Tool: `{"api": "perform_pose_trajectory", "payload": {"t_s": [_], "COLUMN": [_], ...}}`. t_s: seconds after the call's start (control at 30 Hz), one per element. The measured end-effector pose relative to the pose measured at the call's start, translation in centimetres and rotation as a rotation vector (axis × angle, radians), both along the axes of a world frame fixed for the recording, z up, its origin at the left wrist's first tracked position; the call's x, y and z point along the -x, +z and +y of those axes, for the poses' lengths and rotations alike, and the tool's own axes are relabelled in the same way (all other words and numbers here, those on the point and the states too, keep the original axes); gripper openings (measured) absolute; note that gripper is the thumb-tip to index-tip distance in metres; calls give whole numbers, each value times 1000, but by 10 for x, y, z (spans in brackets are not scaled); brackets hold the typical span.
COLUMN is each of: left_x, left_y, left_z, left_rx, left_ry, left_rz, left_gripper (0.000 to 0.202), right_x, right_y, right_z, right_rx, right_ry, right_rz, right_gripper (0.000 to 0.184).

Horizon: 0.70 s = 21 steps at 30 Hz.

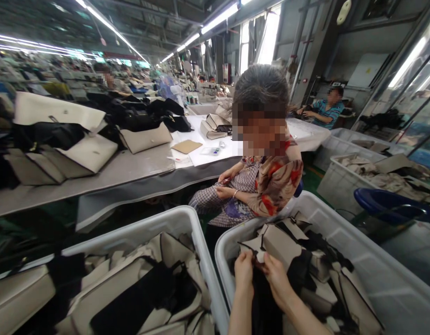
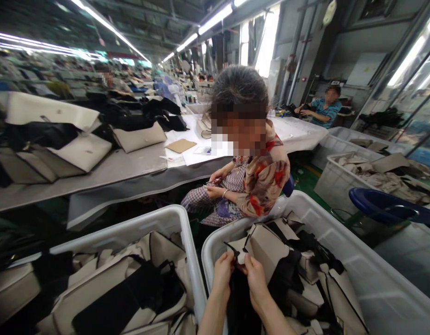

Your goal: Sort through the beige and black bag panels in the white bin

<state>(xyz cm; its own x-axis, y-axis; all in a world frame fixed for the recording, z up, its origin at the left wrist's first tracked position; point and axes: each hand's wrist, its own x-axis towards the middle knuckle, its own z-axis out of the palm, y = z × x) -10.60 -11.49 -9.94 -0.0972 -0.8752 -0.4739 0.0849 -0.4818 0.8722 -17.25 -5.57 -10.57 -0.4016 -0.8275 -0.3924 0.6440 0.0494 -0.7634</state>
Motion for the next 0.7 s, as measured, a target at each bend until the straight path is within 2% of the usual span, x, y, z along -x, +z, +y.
{"api": "perform_pose_trajectory", "payload": {"t_s": [0.13, 0.23, 0.37, 0.47, 0.6, 0.7], "left_x": [1, 3, 6, 7, 3, -4], "left_y": [-3, 0, 13, 23, 31, 42], "left_z": [8, 15, 21, 17, 6, 0], "left_rx": [2, 16, 40, 66, 82, 88], "left_ry": [35, 51, 22, -2, -27, -96], "left_rz": [93, 156, 214, 223, 179, 129], "left_gripper": [39, 39, 37, 36, 40, 44], "right_x": [-8, -12, -11, -8, -8, -11], "right_y": [1, 10, 29, 41, 47, 48], "right_z": [6, 12, 15, 10, 3, 1], "right_rx": [38, 67, 111, 132, 134, 132], "right_ry": [-13, -8, -5, -9, 18, 26], "right_rz": [-52, -89, -127, -120, -78, -51], "right_gripper": [47, 44, 38, 36, 39, 41]}}
